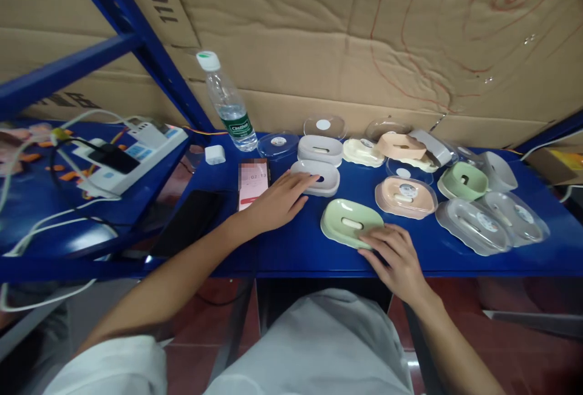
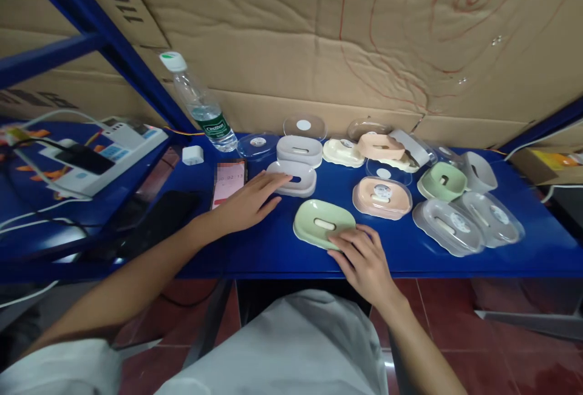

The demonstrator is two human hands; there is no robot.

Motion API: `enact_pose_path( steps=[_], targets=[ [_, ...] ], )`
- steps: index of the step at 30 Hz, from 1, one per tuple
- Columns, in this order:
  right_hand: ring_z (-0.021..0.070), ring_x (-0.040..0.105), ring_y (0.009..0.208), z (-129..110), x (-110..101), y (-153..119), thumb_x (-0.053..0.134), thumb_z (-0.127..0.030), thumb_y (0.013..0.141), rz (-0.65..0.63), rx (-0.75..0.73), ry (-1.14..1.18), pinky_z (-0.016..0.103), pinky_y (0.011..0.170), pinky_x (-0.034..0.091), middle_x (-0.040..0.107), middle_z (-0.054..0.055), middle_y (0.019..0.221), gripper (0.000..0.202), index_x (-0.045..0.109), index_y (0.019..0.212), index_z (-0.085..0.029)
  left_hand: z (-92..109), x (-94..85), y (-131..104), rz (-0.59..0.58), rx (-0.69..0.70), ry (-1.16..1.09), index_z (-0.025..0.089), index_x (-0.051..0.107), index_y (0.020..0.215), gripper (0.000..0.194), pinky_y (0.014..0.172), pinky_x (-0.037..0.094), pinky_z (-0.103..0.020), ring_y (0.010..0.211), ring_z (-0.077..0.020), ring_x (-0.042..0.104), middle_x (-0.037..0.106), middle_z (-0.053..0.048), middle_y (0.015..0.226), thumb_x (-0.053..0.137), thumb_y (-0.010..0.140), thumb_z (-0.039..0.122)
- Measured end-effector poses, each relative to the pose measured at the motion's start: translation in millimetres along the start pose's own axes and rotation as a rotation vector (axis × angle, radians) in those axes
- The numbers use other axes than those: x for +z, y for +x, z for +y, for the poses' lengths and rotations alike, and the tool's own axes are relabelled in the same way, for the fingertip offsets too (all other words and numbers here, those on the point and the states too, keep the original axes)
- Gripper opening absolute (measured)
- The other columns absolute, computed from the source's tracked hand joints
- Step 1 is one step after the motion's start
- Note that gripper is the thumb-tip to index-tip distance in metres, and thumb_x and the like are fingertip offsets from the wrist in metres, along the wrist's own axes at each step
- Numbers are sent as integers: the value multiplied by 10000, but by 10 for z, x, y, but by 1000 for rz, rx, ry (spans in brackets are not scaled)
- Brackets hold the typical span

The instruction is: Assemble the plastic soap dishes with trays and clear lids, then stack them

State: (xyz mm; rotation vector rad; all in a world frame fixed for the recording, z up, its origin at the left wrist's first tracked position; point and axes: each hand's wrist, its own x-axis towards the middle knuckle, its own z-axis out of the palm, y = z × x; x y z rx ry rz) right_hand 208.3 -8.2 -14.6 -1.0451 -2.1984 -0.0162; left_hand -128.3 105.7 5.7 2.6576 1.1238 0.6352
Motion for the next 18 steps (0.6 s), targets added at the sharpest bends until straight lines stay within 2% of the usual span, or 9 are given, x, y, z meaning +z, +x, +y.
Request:
enact_pose_path(
  steps=[4,7,10,12,14,18],
  targets=[
    [255,800,1071,104,4,153,739,-194,1059,-98,-99,6,542,1085,581,823,57,1187,361,709,1407,-283,131,-247,-21,-7,39,91,215,447,1664,522,1344,409,-615,1592,-326,506,563,-175,1654,485,1143,232],
    [232,789,1070,175,-23,371,706,-189,1085,-188,-217,-6,492,1086,562,824,59,1167,243,721,1324,-230,272,-336,-61,-24,60,149,206,483,1637,498,1306,458,-569,1531,-341,559,601,-172,1604,513,1140,234],
    [233,777,1076,259,-45,600,651,-238,1124,-287,-313,-1,469,1071,554,814,71,1153,175,727,1277,-201,401,-289,-87,-57,114,185,204,528,1588,464,1260,489,-531,1459,-336,610,637,-167,1549,565,1130,276],
    [242,769,1088,335,-55,736,609,-310,1152,-333,-344,33,467,1052,559,810,83,1169,225,715,1312,-195,456,-210,-87,-66,187,205,195,562,1550,447,1240,490,-517,1420,-328,631,654,-171,1531,596,1133,352],
    [249,764,1098,423,-59,848,574,-357,1168,-332,-340,60,460,1023,567,810,93,1180,274,703,1352,-200,475,-128,-75,-67,250,220,191,629,1459,409,1200,499,-502,1352,-318,663,691,-161,1478,617,1130,432],
    [260,768,1078,598,-64,985,594,-305,1152,-302,-290,12,452,972,567,820,93,1164,241,731,1332,-221,422,-35,-48,-106,302,214,192,702,1291,367,1094,525,-449,1291,-303,681,743,-125,1360,717,1075,488]
  ],
)
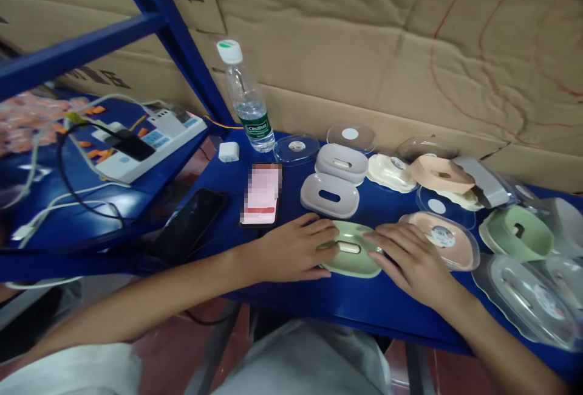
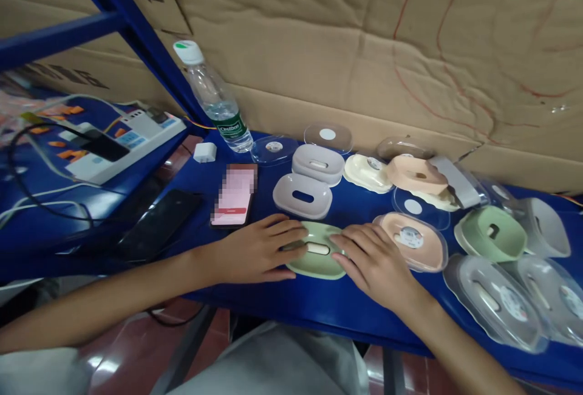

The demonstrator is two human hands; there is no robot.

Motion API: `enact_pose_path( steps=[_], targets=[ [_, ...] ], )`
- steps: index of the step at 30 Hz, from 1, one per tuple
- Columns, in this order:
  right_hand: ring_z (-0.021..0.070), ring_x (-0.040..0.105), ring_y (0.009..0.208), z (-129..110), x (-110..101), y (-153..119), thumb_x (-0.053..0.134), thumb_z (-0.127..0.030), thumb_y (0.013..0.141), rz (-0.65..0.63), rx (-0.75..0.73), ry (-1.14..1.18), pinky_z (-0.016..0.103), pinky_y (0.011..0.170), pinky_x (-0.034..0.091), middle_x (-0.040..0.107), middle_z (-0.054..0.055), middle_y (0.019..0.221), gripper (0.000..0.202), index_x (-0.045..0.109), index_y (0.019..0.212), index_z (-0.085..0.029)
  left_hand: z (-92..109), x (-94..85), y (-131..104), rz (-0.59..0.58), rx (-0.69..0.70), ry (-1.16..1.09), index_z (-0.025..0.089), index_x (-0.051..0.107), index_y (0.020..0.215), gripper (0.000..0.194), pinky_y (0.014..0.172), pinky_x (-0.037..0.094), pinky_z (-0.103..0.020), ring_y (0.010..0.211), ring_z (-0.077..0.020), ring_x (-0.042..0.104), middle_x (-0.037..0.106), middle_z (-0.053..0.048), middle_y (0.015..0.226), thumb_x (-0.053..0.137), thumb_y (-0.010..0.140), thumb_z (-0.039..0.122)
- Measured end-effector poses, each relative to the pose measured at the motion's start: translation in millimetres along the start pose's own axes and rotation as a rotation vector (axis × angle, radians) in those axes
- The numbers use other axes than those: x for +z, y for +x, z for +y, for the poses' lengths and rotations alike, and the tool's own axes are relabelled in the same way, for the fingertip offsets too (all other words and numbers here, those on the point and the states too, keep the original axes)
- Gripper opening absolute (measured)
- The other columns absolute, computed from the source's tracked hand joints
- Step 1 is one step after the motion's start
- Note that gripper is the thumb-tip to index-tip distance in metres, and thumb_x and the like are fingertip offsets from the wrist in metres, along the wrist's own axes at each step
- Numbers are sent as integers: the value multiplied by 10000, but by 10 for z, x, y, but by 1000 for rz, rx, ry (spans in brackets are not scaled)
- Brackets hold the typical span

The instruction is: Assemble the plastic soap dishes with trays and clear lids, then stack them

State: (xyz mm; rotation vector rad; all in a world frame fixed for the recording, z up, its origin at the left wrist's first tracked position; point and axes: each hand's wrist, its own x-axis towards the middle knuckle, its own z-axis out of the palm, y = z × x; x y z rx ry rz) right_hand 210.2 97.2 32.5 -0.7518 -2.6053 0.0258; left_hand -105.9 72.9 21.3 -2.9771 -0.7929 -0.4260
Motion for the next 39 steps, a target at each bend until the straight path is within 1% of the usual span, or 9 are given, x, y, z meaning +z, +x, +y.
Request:
enact_pose_path(
  steps=[5,13,19,24,29,31,34,36,39],
  targets=[
    [280,779,1017,204,-47,-25,637,-299,1127,-2,87,-47,475,945,575,821,83,1141,205,757,1278,-230,-59,31,-38,15,-11,-87,198,683,1352,416,1063,523,-398,1355,-284,654,738,-110,1396,757,1053,477],
    [270,806,1006,378,-185,-70,679,-223,1084,44,244,44,454,911,629,825,56,1103,182,766,1238,-267,-111,67,-93,31,-79,-223,206,673,1390,442,1136,518,-428,1398,-293,644,738,-95,1441,788,1038,448],
    [265,816,995,412,-188,-84,663,-202,1081,40,259,34,472,899,657,827,42,1097,207,772,1235,-285,-116,105,-114,86,-76,-235,211,695,1338,412,1108,537,-412,1373,-281,663,759,-69,1411,811,1021,446],
    [277,822,1008,416,-150,-88,676,-216,1075,36,237,20,481,895,671,837,51,1105,219,790,1249,-282,-84,78,-141,64,-71,-182,206,699,1368,437,1089,555,-409,1393,-284,652,751,-87,1411,807,1020,447],
    [259,830,885,307,-268,-68,694,-176,1038,142,178,12,455,820,674,851,20,1031,309,802,1280,-334,-78,66,-147,68,-54,-180,200,707,1352,417,1089,551,-417,1392,-293,650,756,-96,1402,790,1032,454],
    [247,824,845,254,-366,-2,692,-171,1032,182,146,-10,440,807,663,849,2,997,356,792,1314,-363,-81,86,-142,78,-46,-201,186,700,1348,410,1081,548,-409,1372,-279,662,765,-91,1392,788,1038,438],
    [241,818,909,272,-448,260,677,-225,1073,80,128,-84,426,874,638,851,11,1040,269,803,1284,-333,-92,124,-130,85,-29,-230,179,694,1322,374,1052,544,-403,1305,-259,695,788,-70,1345,787,1042,409],
    [255,809,1011,371,-404,523,626,-279,1118,-22,143,-129,433,955,614,851,44,1113,233,814,1256,-283,-101,139,-122,93,-27,-253,186,695,1296,334,1051,538,-405,1285,-257,705,796,-58,1323,779,1047,393],
    [329,753,1219,577,-213,909,546,-347,1149,-125,211,-192,493,1069,565,798,130,1342,348,774,1372,-207,-106,141,-114,98,-28,-275,195,693,1292,287,1067,531,-402,1304,-256,701,790,-59,1361,745,1066,365]
  ],
)
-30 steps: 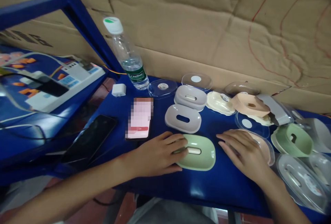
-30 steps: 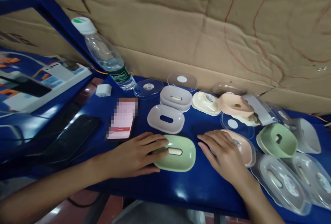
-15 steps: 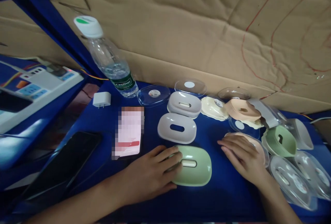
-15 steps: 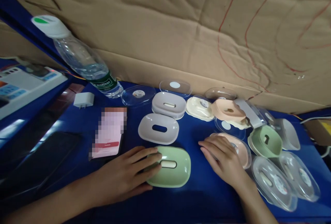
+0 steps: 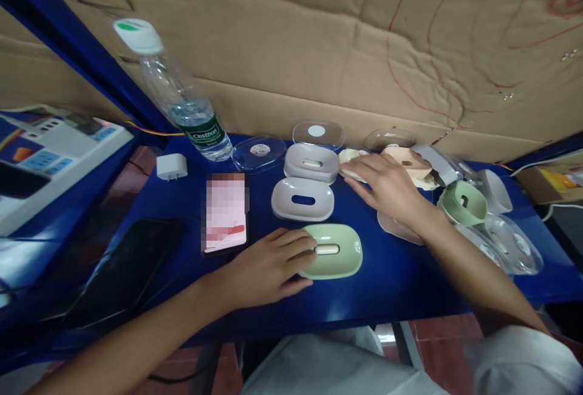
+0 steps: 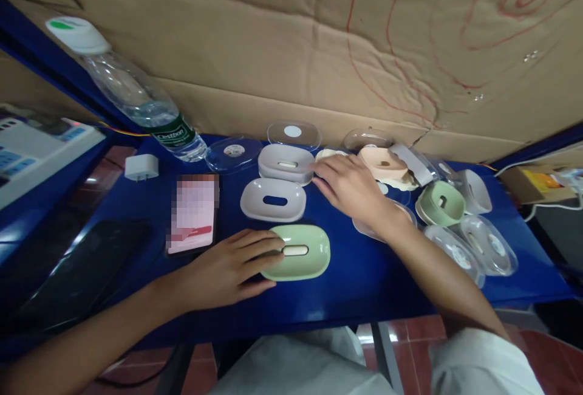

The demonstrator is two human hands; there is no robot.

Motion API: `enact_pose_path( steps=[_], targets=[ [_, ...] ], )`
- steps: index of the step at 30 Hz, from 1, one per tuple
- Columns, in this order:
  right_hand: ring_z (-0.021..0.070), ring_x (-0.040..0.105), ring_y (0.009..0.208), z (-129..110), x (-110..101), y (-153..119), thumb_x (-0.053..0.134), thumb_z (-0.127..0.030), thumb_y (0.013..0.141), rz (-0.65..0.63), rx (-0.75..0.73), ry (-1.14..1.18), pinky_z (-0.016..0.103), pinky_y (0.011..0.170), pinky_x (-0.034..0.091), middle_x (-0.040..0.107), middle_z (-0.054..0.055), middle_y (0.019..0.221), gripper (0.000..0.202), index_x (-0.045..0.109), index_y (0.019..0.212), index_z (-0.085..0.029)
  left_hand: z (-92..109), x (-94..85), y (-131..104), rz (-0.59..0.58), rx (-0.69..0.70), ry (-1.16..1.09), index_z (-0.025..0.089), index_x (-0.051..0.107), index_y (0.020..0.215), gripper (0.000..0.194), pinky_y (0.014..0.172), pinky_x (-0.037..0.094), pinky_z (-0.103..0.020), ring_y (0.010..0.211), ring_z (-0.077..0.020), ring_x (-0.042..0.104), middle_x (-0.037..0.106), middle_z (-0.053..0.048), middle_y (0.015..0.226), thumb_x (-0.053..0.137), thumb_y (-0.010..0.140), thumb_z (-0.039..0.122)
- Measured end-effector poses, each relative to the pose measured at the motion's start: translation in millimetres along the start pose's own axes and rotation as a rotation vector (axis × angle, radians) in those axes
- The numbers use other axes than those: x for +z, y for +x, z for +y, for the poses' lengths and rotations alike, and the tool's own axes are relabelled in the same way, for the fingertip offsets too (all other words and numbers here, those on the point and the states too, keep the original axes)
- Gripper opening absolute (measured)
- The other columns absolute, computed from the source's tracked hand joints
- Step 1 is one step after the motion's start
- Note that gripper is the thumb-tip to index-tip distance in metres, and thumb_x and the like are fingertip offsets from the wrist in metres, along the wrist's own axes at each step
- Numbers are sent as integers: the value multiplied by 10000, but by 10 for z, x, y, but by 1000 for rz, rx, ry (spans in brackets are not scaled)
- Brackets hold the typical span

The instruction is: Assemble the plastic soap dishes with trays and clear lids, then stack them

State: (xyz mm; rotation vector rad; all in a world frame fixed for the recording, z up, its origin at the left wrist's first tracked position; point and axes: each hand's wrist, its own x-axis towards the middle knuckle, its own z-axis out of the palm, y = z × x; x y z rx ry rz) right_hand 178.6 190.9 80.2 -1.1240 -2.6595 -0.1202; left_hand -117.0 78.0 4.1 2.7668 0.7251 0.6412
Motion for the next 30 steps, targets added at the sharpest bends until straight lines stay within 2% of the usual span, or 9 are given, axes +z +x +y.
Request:
enact_pose_path(
  steps=[4,9,12,14,16,19,22,27,30],
  targets=[
    [373,627,1425,81,232,373,492,-296,1140,-104,31,-34,520,1161,492,636,188,1602,473,633,1563,-138,24,-3,4,-5,-6,1,191,691,1299,257,1053,538,-410,1317,-263,692,757,-65,1468,697,1075,317],
    [411,444,1587,178,339,631,437,-240,1109,-73,94,-61,606,1249,382,409,214,1778,598,442,1693,-108,43,19,10,-23,-30,-32,208,720,1279,245,1088,545,-402,1313,-260,680,753,-58,1486,705,1049,290],
    [457,467,1540,252,405,749,537,-256,1051,-69,210,-65,659,1226,388,448,264,1723,697,384,1706,-73,36,27,8,-37,-22,-35,212,728,1300,260,1075,554,-387,1307,-249,675,749,-63,1491,702,1051,280],
    [468,515,1471,296,444,791,596,-256,1021,-46,263,-72,675,1201,406,516,270,1640,700,424,1676,-79,26,29,-1,-29,-19,-24,219,724,1338,288,1081,549,-386,1317,-251,668,747,-57,1493,700,1059,283],
    [433,566,1388,334,458,805,633,-254,1007,-8,279,-45,642,1172,451,562,245,1561,628,506,1605,-110,16,28,-10,-29,-4,-7,229,725,1355,292,1092,537,-388,1332,-257,661,743,-49,1504,694,1072,293],
    [316,618,1273,378,436,805,636,-248,1014,23,241,89,506,1116,530,594,190,1501,473,582,1474,-153,6,23,-18,-37,28,19,230,730,1360,280,1082,527,-388,1337,-257,663,734,-39,1523,676,1096,307],
    [246,667,1154,391,408,797,617,-243,1017,-10,220,231,421,1044,567,669,143,1424,453,560,1462,-175,4,15,-15,-20,39,40,227,727,1371,280,1069,522,-385,1338,-250,665,729,-31,1534,659,1114,315],
    [312,688,1243,358,416,726,630,-272,994,-52,169,240,490,1064,569,693,131,1462,576,532,1554,-178,7,10,-8,-12,51,69,222,731,1374,274,1070,517,-376,1344,-241,668,734,-31,1527,625,1139,316],
    [320,675,1266,360,455,700,650,-426,1046,-51,113,294,509,1122,543,674,155,1444,604,552,1581,-165,8,1,-1,6,66,72,213,735,1368,275,1078,518,-385,1342,-245,671,750,-33,1502,602,1152,320]
  ],
)
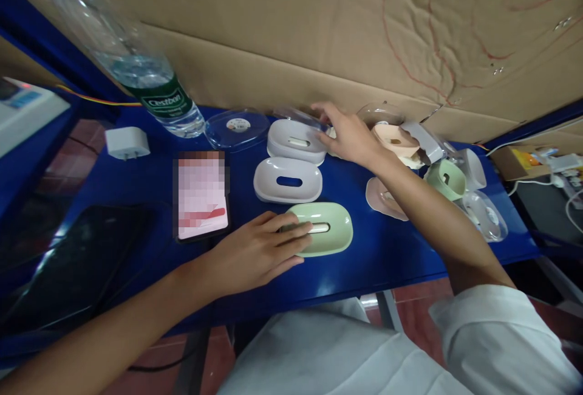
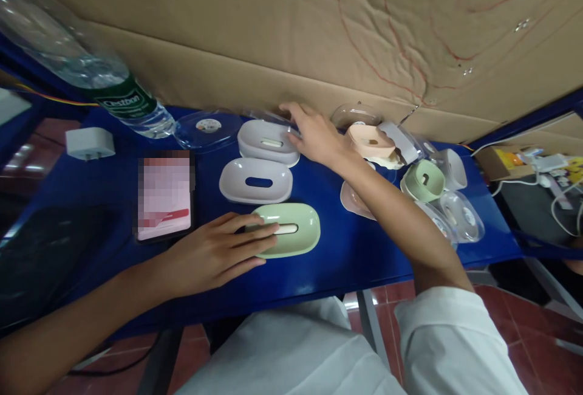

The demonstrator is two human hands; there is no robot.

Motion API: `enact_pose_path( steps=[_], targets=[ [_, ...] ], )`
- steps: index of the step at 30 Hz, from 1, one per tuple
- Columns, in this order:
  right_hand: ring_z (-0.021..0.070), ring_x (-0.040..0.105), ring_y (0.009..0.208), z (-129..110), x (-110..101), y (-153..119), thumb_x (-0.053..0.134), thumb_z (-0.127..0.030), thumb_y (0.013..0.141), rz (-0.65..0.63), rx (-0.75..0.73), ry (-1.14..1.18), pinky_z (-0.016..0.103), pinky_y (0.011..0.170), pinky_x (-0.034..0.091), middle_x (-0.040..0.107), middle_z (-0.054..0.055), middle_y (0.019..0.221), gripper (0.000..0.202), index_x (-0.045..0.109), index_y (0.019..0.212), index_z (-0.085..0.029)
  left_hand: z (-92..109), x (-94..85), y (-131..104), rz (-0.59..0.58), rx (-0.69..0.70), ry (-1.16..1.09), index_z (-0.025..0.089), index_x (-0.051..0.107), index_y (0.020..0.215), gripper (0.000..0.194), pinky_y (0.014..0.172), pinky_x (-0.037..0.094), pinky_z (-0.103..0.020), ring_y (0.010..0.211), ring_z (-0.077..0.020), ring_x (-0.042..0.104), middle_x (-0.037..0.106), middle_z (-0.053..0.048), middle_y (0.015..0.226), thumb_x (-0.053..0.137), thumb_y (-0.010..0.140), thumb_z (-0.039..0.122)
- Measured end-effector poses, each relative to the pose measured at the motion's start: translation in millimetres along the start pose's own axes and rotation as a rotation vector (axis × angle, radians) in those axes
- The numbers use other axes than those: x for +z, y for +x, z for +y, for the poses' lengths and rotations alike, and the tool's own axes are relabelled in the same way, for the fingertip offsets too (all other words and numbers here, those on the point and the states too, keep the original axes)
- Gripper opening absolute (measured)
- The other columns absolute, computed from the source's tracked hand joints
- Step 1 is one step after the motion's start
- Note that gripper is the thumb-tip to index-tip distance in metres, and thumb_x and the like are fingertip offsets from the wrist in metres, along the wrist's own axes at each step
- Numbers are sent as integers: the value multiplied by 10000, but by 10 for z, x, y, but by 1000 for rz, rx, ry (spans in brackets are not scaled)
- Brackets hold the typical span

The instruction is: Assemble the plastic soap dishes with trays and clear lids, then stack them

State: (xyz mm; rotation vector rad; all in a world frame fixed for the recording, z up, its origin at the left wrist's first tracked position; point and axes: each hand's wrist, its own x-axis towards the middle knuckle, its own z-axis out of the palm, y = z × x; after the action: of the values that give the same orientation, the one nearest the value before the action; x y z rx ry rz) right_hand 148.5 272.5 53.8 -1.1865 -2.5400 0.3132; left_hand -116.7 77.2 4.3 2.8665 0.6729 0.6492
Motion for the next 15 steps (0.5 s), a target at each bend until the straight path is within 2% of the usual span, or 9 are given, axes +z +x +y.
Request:
enact_pose_path(
  steps=[3,5,12,15],
  targets=[
    [316,643,1301,48,45,55,740,-656,981,-70,-73,115,512,1207,492,638,168,1432,769,608,1555,-162,5,-24,20,11,-10,-8,203,724,1377,285,1078,515,-390,1337,-245,670,762,-20,1482,561,1171,312],
    [324,615,1344,90,77,130,727,-734,959,-117,-91,173,532,1233,466,630,168,1449,791,638,1517,-180,11,-40,35,10,-20,-14,203,716,1380,283,1070,513,-384,1326,-235,672,763,-13,1479,548,1175,304],
    [317,637,1256,205,123,375,719,-795,900,-146,-78,264,525,1142,512,705,125,1372,705,674,1301,-217,28,-25,26,-39,-11,14,213,733,1297,229,1010,521,-356,1290,-233,682,759,-51,1451,728,1082,292],
    [289,660,1148,258,81,464,783,-828,831,-198,2,319,509,1074,543,739,84,1265,703,673,1215,-249,41,-13,22,-31,-19,14,202,738,1275,236,1049,533,-377,1305,-252,680,738,-85,1463,761,1050,272]
  ],
)
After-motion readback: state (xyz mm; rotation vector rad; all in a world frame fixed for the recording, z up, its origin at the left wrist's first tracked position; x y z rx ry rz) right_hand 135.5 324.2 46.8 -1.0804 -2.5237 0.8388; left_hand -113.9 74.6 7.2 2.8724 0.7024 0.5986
